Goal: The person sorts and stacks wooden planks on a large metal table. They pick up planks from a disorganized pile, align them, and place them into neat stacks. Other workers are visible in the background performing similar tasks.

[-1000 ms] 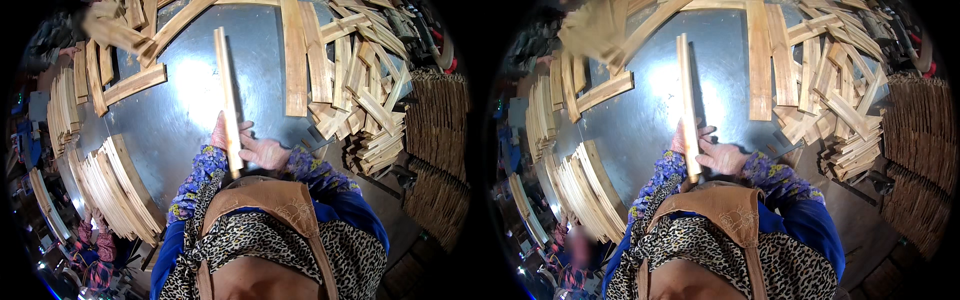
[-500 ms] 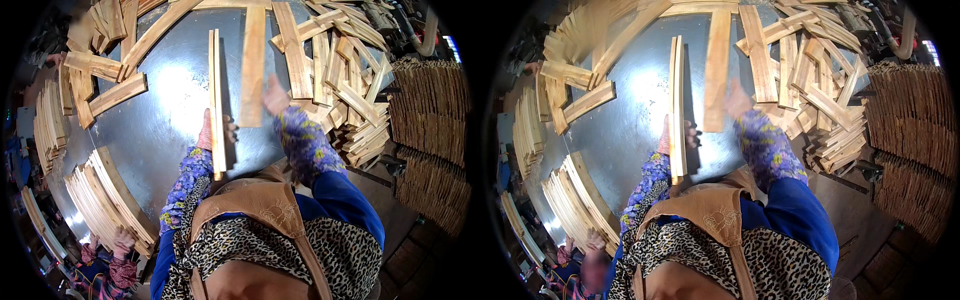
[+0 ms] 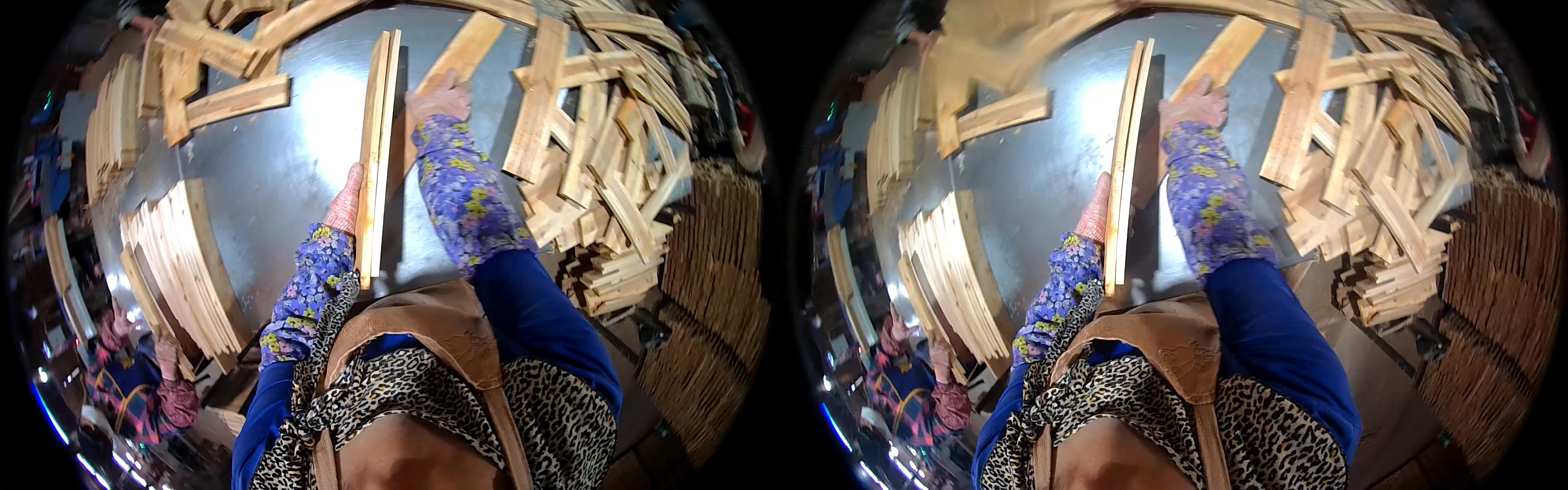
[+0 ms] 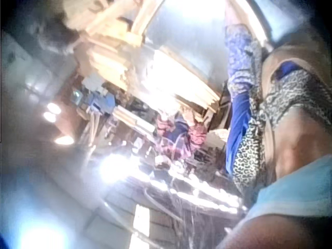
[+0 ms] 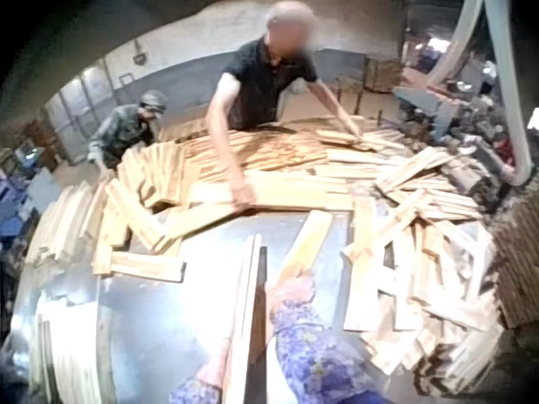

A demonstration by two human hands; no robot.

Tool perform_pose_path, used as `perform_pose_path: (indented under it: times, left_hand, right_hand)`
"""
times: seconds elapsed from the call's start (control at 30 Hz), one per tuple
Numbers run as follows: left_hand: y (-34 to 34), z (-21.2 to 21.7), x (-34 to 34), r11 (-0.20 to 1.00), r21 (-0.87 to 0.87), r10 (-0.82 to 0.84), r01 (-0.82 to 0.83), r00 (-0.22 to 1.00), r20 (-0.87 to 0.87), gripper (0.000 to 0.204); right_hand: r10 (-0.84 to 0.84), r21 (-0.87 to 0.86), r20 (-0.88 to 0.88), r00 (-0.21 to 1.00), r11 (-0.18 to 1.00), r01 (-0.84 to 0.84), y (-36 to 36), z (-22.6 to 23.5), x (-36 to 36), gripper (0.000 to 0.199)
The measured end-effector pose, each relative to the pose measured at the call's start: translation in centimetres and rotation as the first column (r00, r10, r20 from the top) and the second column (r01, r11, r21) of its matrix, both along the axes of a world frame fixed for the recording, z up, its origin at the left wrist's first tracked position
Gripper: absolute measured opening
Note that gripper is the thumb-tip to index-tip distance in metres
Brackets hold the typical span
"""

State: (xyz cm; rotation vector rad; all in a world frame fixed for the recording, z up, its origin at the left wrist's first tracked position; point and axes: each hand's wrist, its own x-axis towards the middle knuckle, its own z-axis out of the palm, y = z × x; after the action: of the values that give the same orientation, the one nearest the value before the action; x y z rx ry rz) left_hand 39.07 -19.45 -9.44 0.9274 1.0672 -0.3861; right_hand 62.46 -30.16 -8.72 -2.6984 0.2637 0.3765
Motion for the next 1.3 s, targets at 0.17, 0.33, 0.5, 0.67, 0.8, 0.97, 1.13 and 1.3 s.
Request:
perform_pose_path:
  times: [0.17,0.33,0.5,0.67,0.8,0.97,1.13,1.3]
  left_hand:
    - [3.1,2.6,-4.6,0.990,-0.143,0.008,0.018,0.984,0.178,0.098]
    - [3.0,1.0,-8.1,0.953,-0.277,0.195,-0.126,0.952,0.237,0.080]
    - [2.0,3.4,-11.3,0.932,-0.070,0.363,-0.356,0.917,0.164,0.080]
    - [6.1,2.9,-16.1,0.983,-0.095,0.183,-0.160,0.925,0.334,0.061]
    - [9.6,0.2,-19.6,0.967,-0.133,0.245,-0.219,0.940,0.238,0.067]
    - [14.1,3.6,-24.8,0.961,0.244,0.068,-0.129,0.968,0.243,0.089]
    - [16.8,11.4,-30.3,0.637,0.699,-0.327,0.327,0.935,-0.139,0.086]
    - [17.3,12.3,-39.0,0.365,0.793,-0.319,0.488,0.866,-0.387,0.080]
  right_hand:
    - [0.049,0.062,-0.090,0.995,0.997,-0.044,-0.1,-1.7,-2.8,0.112]
    - [0.189,0.220,-0.001,0.982,0.958,-0.184,0.6,-2.4,-11.3,0.105]
    - [-0.002,0.937,-0.126,0.992,0.329,0.120,3.2,-7.6,-20.1,0.059]
    - [-0.045,0.752,-0.654,0.755,0.071,0.656,7.5,-3.2,-22.5,0.040]
    - [0.261,0.735,-0.678,0.688,0.227,0.638,9.6,-1.7,-24.9,0.060]
    - [0.509,0.562,-0.721,0.470,0.032,0.826,12.5,-2.0,-31.5,0.062]
    - [0.616,0.786,-0.618,0.489,0.454,0.420,13.0,-3.7,-38.0,0.040]
    - [0.348,0.842,0.045,0.936,0.491,-0.223,17.5,-4.3,-32.2,0.032]
